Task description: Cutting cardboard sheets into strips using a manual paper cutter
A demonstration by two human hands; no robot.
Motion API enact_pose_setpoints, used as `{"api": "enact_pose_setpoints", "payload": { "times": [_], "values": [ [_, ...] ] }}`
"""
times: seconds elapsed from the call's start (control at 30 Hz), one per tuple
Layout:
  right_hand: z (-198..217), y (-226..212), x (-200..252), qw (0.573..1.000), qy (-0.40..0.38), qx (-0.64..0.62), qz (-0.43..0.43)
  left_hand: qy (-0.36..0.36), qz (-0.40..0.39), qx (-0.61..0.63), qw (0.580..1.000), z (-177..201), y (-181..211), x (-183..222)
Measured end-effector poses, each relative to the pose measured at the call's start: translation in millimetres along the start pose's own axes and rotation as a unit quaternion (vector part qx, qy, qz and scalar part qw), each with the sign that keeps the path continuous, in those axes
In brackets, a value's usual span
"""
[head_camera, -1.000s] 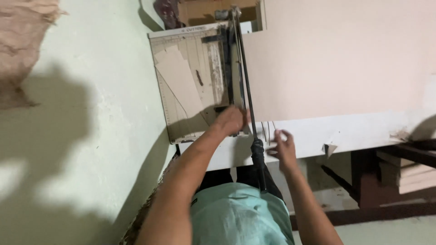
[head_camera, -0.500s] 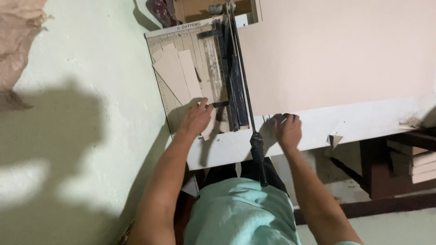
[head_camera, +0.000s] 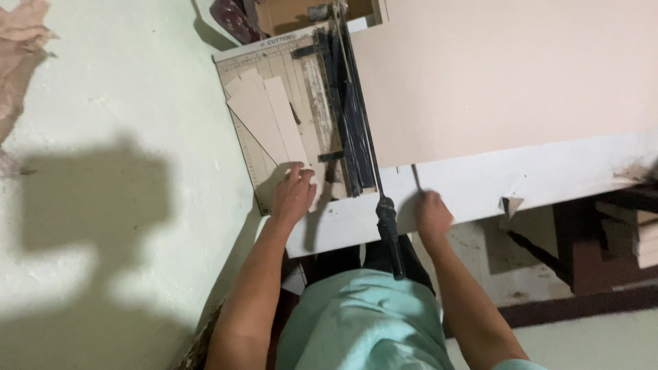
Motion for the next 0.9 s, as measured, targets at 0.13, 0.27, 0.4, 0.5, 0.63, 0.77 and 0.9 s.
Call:
{"api": "enact_pose_setpoints", "payload": {
  "times": [0.13, 0.27, 0.4, 0.5, 0.63, 0.77, 0.9],
  "values": [
    [17.6, 167.4, -10.0, 0.988, -0.016, -0.045, -0.145, 0.044, -0.013, -0.014, 0.999, -11.3, -11.2, 0.0],
    [57.2, 319.8, -9.9, 0.923, 0.027, 0.272, -0.269, 0.136, -0.075, -0.007, 0.988, -44.6, -33.5, -10.6],
    [64.3, 338.3, -38.8, 0.939, 0.09, 0.235, -0.235, 0.076, -0.058, -0.018, 0.995, -19.7, -13.6, -4.5],
    [57.3, 220.9, -37.1, 0.977, 0.126, 0.133, -0.105, 0.058, -0.028, -0.003, 0.998, -16.0, -11.7, -7.2],
    [11.7, 36.0, -11.3, 0.986, 0.103, 0.099, 0.08, 0.066, -0.022, 0.009, 0.998, -11.8, -2.9, -1.2],
    [-36.8, -52.1, -23.1, 0.979, 0.068, 0.147, 0.121, 0.083, -0.017, 0.032, 0.996, -4.4, 2.9, 10.0],
    [-54.0, -33.8, -41.7, 0.952, 0.109, 0.227, 0.175, 0.062, 0.013, 0.045, 0.997, -14.1, -5.5, 23.1]
  ]
}}
Point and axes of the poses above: each hand's wrist, its own x-axis away from the middle knuckle, its own z-axis out of the back of the hand, y = z × x, the point moved 6 cm from there along -x, towards the middle knuckle, and after that the axes turned 13 degrees about -z, right-handed, at the moved point
